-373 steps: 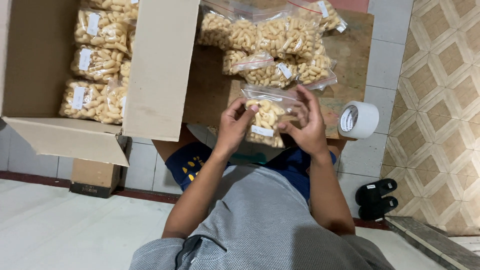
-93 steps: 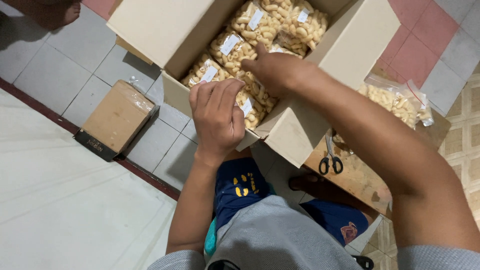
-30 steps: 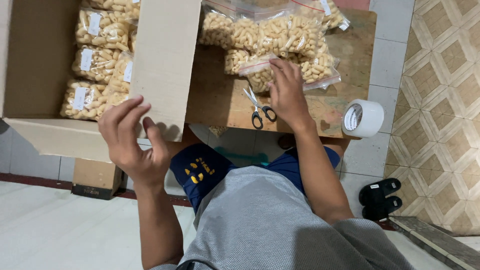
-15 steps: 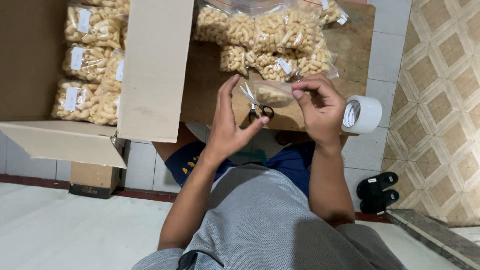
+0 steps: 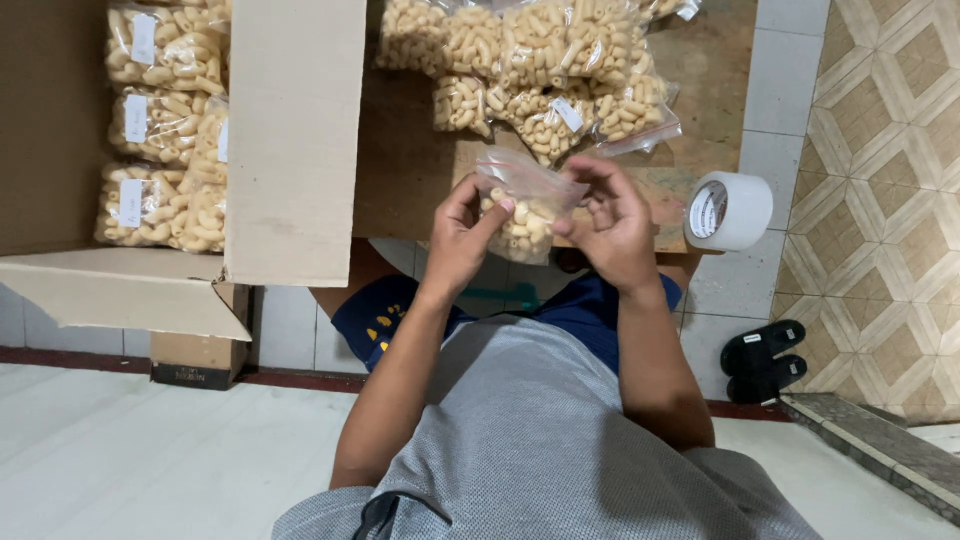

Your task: Packing small plastic bags of snacks into a cardboard box.

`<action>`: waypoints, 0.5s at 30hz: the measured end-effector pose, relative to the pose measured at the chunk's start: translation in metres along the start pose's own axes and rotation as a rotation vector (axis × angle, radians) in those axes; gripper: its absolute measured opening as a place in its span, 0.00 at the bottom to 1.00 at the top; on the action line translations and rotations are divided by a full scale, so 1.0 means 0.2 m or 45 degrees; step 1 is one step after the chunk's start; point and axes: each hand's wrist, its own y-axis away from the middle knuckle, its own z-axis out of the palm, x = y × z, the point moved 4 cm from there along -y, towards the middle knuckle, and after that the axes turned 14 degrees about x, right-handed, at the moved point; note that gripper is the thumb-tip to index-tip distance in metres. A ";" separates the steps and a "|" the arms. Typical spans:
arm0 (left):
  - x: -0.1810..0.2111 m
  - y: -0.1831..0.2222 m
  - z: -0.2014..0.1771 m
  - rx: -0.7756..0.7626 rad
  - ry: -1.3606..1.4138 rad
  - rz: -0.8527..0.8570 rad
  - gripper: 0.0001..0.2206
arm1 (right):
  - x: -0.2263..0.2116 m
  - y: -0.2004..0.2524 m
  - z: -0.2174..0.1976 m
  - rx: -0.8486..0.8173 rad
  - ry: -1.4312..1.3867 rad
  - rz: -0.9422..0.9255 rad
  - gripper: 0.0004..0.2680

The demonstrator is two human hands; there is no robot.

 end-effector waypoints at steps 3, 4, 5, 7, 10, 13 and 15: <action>0.01 0.00 -0.01 0.069 0.001 -0.008 0.03 | 0.06 0.04 0.04 -0.041 0.108 0.014 0.21; 0.03 0.01 0.00 0.094 0.013 -0.025 0.03 | 0.05 0.03 0.05 -0.015 0.130 -0.020 0.15; 0.04 0.01 0.00 0.119 0.024 -0.042 0.02 | 0.04 0.03 0.06 0.010 0.151 -0.055 0.09; 0.15 0.04 0.02 0.138 0.019 -0.084 0.03 | 0.03 0.01 0.05 0.051 0.162 -0.035 0.07; 0.11 0.05 0.01 0.113 0.035 -0.176 0.07 | 0.06 0.01 0.02 0.131 0.213 0.012 0.05; 0.06 0.05 -0.01 0.004 0.085 -0.282 0.14 | 0.09 -0.01 -0.02 0.186 0.249 0.028 0.05; 0.09 0.05 0.01 -0.059 0.113 -0.338 0.18 | 0.09 -0.02 -0.03 0.199 0.244 0.019 0.05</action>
